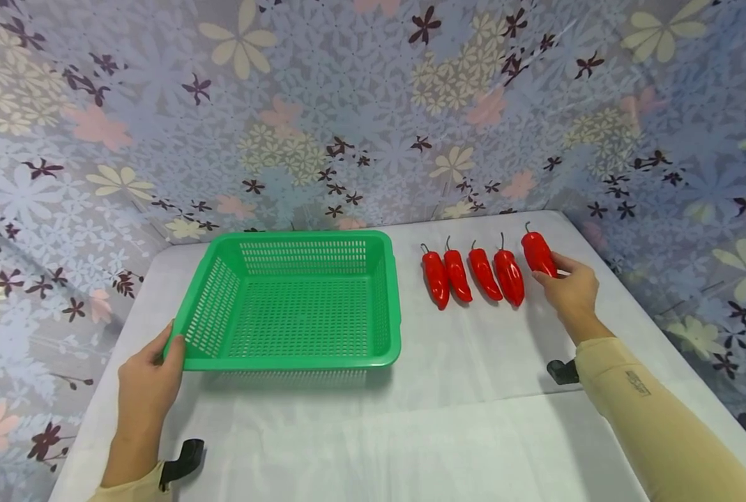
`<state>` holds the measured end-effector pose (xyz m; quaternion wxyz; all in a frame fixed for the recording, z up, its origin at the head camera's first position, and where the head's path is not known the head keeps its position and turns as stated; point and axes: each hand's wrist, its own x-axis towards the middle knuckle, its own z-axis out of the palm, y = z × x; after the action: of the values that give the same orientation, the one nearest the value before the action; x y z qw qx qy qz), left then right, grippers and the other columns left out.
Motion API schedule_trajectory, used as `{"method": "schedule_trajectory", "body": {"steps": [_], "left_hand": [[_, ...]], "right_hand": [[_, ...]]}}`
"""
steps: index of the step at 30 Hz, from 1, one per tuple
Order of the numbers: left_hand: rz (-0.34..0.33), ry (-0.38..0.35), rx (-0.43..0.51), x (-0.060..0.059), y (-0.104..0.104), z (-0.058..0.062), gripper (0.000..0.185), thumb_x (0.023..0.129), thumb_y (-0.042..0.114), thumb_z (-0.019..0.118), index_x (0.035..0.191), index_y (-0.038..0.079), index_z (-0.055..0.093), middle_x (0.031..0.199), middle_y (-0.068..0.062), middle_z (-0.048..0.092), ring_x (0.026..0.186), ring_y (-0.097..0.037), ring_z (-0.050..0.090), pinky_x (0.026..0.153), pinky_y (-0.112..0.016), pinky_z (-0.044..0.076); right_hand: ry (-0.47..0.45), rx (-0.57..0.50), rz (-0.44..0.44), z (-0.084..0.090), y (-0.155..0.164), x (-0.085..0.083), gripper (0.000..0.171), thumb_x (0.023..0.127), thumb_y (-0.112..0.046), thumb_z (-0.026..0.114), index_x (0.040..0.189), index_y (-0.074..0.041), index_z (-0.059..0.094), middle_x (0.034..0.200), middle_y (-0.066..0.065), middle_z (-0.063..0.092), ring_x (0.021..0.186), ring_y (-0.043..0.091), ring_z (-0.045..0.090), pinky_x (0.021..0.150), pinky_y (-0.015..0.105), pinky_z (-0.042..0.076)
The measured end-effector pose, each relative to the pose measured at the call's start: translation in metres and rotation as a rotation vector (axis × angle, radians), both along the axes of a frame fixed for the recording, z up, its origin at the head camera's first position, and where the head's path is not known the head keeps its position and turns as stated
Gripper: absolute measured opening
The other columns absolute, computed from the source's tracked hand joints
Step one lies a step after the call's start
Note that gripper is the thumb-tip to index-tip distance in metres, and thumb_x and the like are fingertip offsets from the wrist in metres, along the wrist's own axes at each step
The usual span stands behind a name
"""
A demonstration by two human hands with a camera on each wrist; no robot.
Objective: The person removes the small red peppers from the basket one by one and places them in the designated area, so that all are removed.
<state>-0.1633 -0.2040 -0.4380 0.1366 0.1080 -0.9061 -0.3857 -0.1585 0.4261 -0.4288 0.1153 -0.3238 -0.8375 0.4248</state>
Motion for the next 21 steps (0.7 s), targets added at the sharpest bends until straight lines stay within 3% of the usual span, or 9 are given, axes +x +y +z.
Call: {"method": "schedule_trajectory", "body": {"steps": [6, 11, 21], "left_hand": [[0.001, 0.000, 0.000, 0.000, -0.001, 0.000, 0.049, 0.103, 0.037, 0.047, 0.142, 0.009, 0.056, 0.133, -0.021, 0.059, 0.120, -0.042, 0.060, 0.090, -0.056, 0.049], [-0.002, -0.003, -0.005, 0.000, -0.002, 0.000, 0.049, 0.103, 0.037, 0.048, 0.143, 0.009, 0.056, 0.133, -0.023, 0.059, 0.120, -0.043, 0.059, 0.089, -0.057, 0.048], [-0.003, 0.011, 0.006, -0.001, -0.003, -0.002, 0.048, 0.103, 0.037, 0.048, 0.142, 0.009, 0.057, 0.132, -0.022, 0.060, 0.121, -0.043, 0.059, 0.090, -0.057, 0.048]], "right_hand": [[-0.079, 0.006, -0.003, -0.015, 0.008, 0.007, 0.062, 0.100, -0.021, 0.064, 0.154, -0.006, 0.038, 0.154, 0.028, 0.037, 0.129, 0.043, 0.047, 0.102, 0.050, 0.044], [-0.141, -0.033, -0.004, -0.027, 0.006, 0.008, 0.063, 0.102, -0.024, 0.060, 0.156, -0.007, 0.033, 0.157, 0.028, 0.033, 0.134, 0.044, 0.040, 0.103, 0.050, 0.043], [-0.237, 0.004, 0.060, -0.030, 0.009, 0.007, 0.066, 0.103, -0.026, 0.058, 0.155, 0.004, 0.029, 0.148, 0.033, 0.040, 0.130, 0.046, 0.043, 0.103, 0.051, 0.042]]}}
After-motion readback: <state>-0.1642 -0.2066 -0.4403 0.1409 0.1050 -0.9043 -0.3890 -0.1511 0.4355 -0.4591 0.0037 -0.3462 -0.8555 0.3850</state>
